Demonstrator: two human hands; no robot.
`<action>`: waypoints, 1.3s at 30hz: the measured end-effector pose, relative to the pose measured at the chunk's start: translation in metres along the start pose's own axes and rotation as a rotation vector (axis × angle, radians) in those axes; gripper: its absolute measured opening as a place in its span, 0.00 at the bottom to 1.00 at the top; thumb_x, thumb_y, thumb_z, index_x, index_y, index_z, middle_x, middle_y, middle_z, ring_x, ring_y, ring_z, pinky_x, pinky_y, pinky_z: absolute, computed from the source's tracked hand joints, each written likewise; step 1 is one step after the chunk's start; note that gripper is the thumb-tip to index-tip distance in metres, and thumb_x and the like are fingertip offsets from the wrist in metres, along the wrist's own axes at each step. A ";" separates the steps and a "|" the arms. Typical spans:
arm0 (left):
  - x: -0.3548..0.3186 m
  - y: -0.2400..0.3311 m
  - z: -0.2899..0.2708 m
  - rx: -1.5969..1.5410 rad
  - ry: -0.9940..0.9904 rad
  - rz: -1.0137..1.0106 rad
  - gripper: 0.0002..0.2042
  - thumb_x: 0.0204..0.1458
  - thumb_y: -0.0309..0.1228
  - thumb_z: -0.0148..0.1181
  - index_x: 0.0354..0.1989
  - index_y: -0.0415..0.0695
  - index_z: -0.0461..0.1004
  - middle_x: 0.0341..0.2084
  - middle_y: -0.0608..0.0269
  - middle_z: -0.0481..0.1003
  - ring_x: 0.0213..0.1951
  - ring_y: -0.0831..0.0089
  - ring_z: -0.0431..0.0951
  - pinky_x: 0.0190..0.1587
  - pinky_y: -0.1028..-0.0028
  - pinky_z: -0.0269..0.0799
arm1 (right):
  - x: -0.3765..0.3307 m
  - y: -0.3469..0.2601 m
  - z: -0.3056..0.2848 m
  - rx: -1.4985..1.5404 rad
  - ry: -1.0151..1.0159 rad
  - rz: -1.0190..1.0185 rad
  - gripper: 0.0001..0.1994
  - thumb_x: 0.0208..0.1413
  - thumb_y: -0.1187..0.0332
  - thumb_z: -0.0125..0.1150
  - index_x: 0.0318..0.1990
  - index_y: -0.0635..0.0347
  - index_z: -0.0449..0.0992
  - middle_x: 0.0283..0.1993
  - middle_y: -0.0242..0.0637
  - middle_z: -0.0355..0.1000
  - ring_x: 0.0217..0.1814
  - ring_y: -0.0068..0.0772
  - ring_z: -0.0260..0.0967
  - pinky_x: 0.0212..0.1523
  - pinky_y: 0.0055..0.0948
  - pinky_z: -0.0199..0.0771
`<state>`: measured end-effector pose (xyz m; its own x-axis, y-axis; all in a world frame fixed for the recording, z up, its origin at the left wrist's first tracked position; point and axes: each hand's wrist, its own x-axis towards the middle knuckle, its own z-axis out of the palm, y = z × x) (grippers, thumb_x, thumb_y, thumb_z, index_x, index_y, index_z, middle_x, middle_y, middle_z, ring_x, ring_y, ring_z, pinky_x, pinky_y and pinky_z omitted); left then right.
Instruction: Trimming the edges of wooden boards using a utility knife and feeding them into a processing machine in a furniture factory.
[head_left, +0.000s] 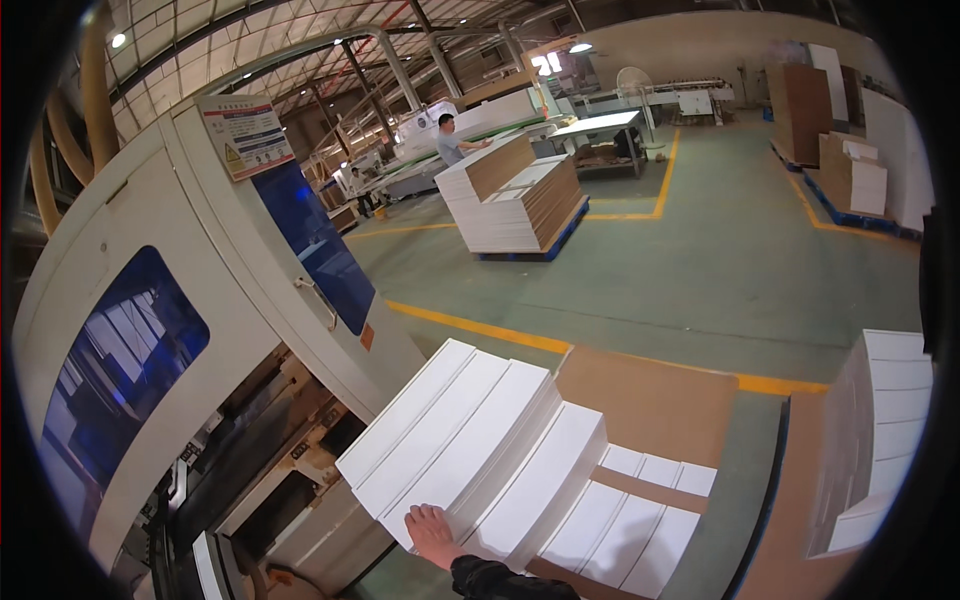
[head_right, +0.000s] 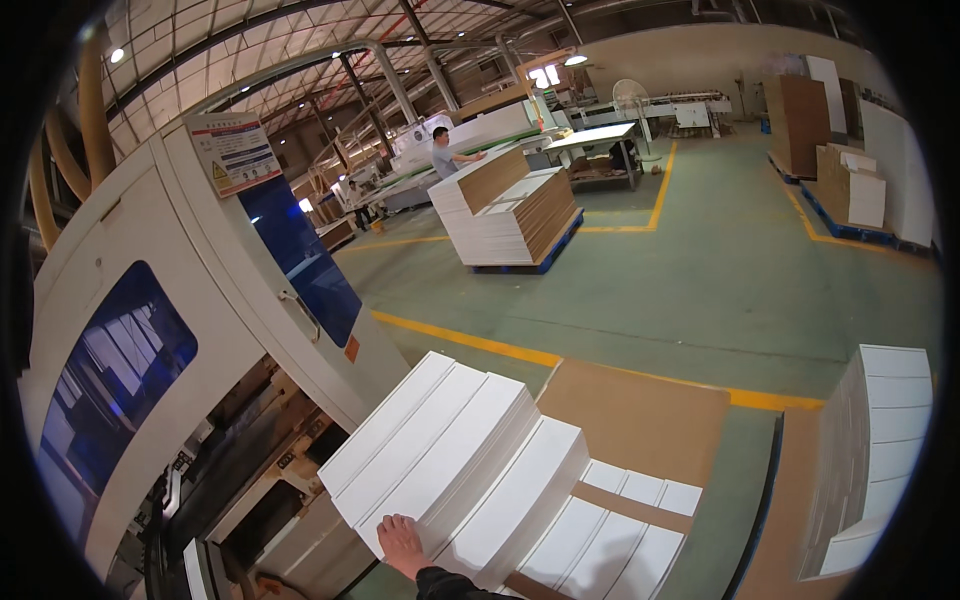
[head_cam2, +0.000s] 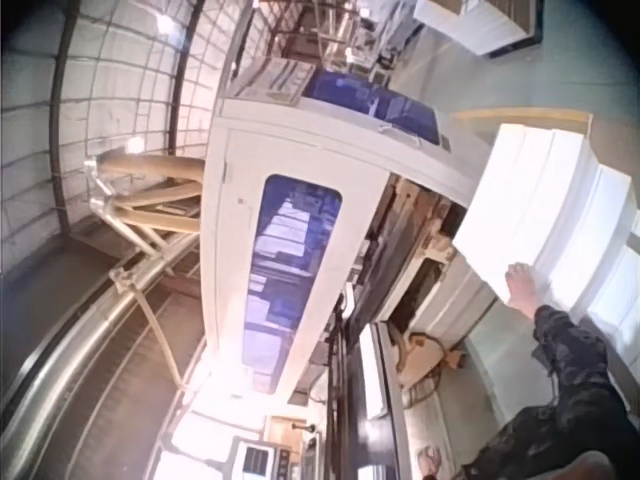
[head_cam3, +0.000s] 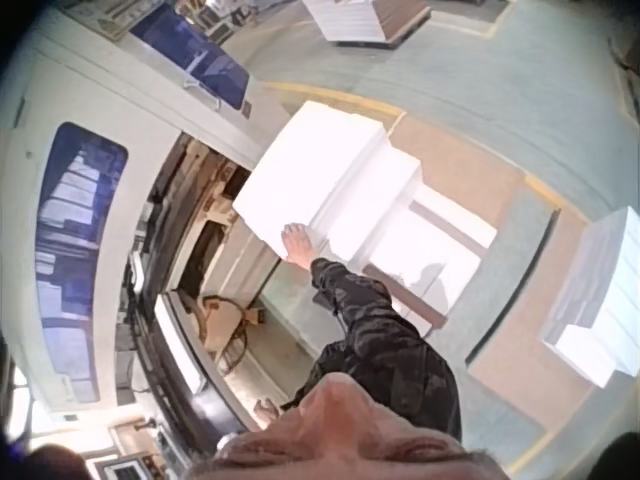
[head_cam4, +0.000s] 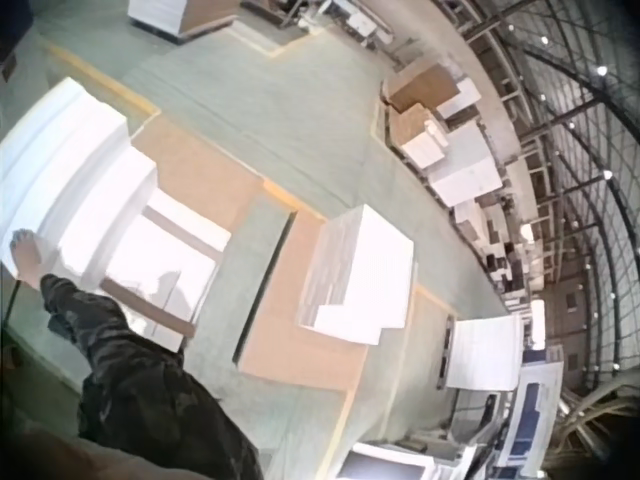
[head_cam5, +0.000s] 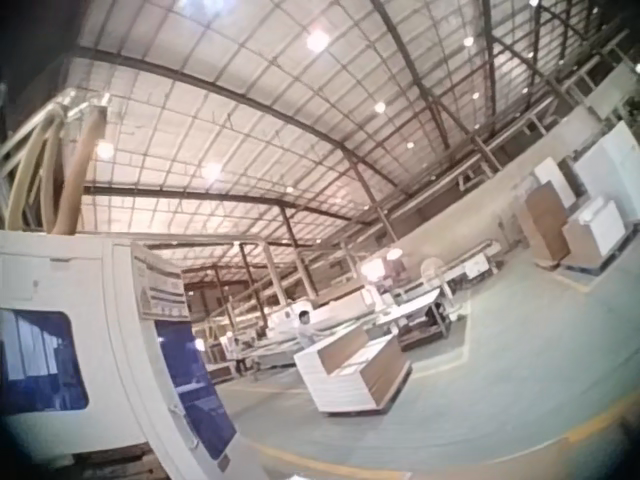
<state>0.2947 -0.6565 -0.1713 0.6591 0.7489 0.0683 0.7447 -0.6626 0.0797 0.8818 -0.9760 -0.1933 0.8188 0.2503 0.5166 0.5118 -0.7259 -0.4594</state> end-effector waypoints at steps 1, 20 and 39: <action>-0.001 0.018 0.005 -0.020 0.013 0.002 0.29 0.68 0.52 0.59 0.60 0.34 0.83 0.57 0.28 0.80 0.60 0.34 0.80 0.66 0.45 0.74 | 0.001 0.005 -0.013 -0.079 -0.007 -0.086 0.11 0.62 0.67 0.59 0.48 0.58 0.81 0.48 0.37 0.73 0.54 0.42 0.71 0.55 0.42 0.68; 0.139 0.538 0.056 -0.446 0.538 0.585 0.18 0.65 0.40 0.58 0.51 0.38 0.86 0.51 0.44 0.84 0.55 0.45 0.81 0.64 0.53 0.75 | 0.018 0.049 0.009 -0.297 -0.034 -0.303 0.14 0.62 0.64 0.62 0.50 0.61 0.83 0.48 0.43 0.80 0.54 0.47 0.76 0.51 0.49 0.73; 0.150 0.638 0.085 -0.715 0.715 0.686 0.13 0.62 0.34 0.56 0.43 0.43 0.87 0.47 0.58 0.87 0.49 0.51 0.82 0.57 0.57 0.78 | 0.009 0.003 0.010 -0.500 -0.034 -0.345 0.20 0.63 0.60 0.61 0.52 0.70 0.81 0.53 0.58 0.79 0.55 0.55 0.73 0.53 0.48 0.73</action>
<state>0.8775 -0.9667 -0.1947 0.5183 0.2260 0.8248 -0.1084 -0.9393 0.3255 0.8933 -0.9694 -0.1974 0.6392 0.5394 0.5482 0.5718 -0.8100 0.1302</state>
